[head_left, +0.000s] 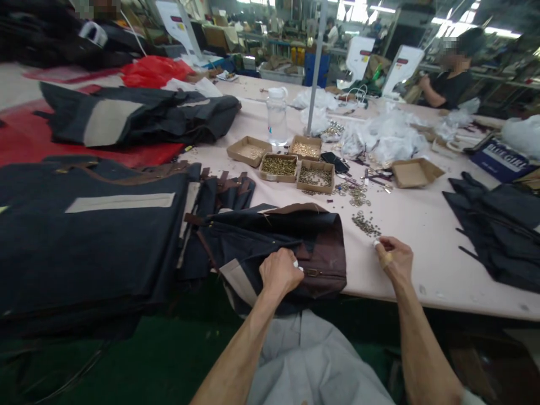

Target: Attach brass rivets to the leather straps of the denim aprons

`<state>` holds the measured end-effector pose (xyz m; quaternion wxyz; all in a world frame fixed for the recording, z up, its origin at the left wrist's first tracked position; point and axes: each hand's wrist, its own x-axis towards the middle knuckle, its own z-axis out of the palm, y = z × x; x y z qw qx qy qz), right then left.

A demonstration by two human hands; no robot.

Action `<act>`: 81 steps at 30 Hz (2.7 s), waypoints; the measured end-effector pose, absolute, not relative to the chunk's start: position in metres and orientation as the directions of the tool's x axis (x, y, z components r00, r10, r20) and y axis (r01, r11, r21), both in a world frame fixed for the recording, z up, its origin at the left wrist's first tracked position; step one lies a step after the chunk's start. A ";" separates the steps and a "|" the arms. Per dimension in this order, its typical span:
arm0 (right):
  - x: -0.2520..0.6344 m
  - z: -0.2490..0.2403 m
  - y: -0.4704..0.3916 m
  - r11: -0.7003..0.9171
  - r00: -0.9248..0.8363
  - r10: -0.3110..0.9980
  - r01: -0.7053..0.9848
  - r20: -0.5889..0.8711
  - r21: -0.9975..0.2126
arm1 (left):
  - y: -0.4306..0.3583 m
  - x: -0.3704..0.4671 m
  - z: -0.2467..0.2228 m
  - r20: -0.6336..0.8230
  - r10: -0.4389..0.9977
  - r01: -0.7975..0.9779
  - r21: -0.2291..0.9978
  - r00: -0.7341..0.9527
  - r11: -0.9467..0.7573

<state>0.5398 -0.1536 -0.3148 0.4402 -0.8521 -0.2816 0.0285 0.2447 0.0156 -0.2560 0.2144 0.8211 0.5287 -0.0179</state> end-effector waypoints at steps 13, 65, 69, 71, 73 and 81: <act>0.622 -0.338 -0.148 -0.683 0.724 0.685 0.677 0.078 -0.274 | 0.008 0.237 -0.255 -0.255 0.869 0.872 0.376 0.423 -0.314; 0.399 -0.272 -0.038 -0.338 0.023 0.891 0.701 -0.454 -0.628 | -0.005 0.206 -0.261 -0.199 0.821 0.713 0.628 0.535 -0.312; 0.401 -0.279 -0.028 -0.336 0.053 0.887 0.757 -0.459 -0.560 | -0.006 0.204 -0.267 -0.214 0.821 0.702 0.654 0.529 -0.282; 0.403 -0.285 -0.025 -0.352 0.080 0.882 0.765 -0.464 -0.538 | -0.005 0.205 -0.269 -0.211 0.825 0.698 0.662 0.524 -0.273; 0.404 -0.288 -0.024 -0.381 0.109 0.874 0.758 -0.474 -0.529 | -0.006 0.206 -0.269 -0.193 0.830 0.684 0.676 0.524 -0.274; 0.407 -0.262 -0.060 -0.318 0.030 0.928 0.587 -0.373 -0.745 | -0.056 0.148 -0.266 0.183 0.975 0.660 0.718 0.128 -0.222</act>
